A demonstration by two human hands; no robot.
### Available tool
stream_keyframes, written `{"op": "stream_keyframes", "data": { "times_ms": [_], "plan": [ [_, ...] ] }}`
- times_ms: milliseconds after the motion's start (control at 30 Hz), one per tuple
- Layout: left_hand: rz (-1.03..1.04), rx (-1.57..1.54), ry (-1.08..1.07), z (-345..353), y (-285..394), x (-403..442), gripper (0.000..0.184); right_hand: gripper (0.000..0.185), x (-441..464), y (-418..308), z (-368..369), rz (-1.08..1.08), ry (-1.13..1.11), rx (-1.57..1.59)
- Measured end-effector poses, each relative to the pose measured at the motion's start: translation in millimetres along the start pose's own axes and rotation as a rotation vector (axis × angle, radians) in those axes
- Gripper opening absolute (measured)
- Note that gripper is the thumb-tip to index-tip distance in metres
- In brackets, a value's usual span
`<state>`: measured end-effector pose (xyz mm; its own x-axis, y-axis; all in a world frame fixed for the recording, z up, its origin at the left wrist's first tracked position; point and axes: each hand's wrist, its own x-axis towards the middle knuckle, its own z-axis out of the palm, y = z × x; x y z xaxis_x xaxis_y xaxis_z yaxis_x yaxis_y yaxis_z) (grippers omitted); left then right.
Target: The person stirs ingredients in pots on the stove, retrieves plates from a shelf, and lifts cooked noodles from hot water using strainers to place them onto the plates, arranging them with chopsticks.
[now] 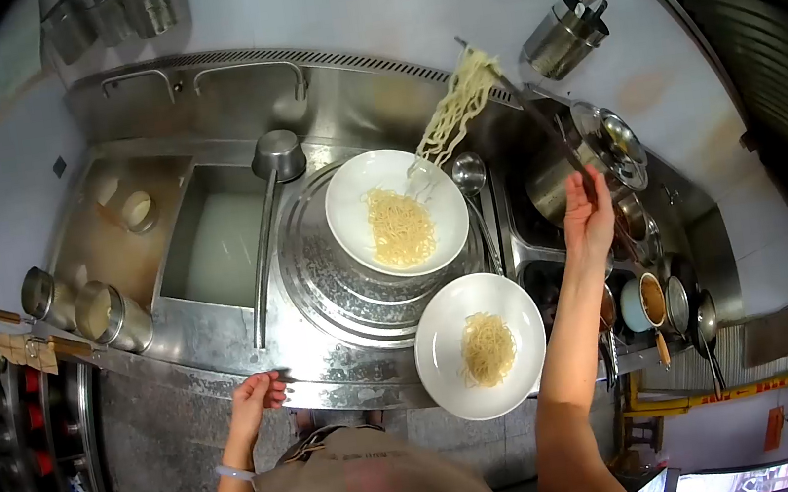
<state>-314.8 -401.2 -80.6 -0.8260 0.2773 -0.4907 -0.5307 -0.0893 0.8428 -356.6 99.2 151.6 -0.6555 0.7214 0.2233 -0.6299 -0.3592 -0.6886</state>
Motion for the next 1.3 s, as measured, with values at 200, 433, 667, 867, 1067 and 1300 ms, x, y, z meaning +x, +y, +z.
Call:
{"op": "stream_keyframes", "data": {
  "times_ms": [200, 433, 667, 867, 1067, 1300],
  "plan": [
    [-0.025, 0.052, 0.002, -3, -10, -1, 0.030, 0.026, -8, 3, -18, 0.043, 0.081, -0.055],
    [0.043, 0.005, -0.038, 1, 1, -2, 0.027, 0.027, -17, -6, -18, 0.043, 0.079, -0.080],
    [0.012, 0.019, -0.058, -3, -1, -1, 0.028, 0.027, -28, -15, -13, 0.027, 0.059, -0.124],
    [0.040, 0.009, -0.073, -4, 3, -5, 0.031, 0.025, -39, -26, -14, 0.020, 0.098, -0.109],
    [0.039, 0.044, -0.110, -9, -2, -2, 0.033, 0.019, -49, -47, -12, 0.023, 0.017, -0.014],
    [0.038, 0.062, -0.123, -4, 7, 2, 0.031, 0.021, -68, -75, -14, -0.064, 0.081, -0.020]
  ]
}}
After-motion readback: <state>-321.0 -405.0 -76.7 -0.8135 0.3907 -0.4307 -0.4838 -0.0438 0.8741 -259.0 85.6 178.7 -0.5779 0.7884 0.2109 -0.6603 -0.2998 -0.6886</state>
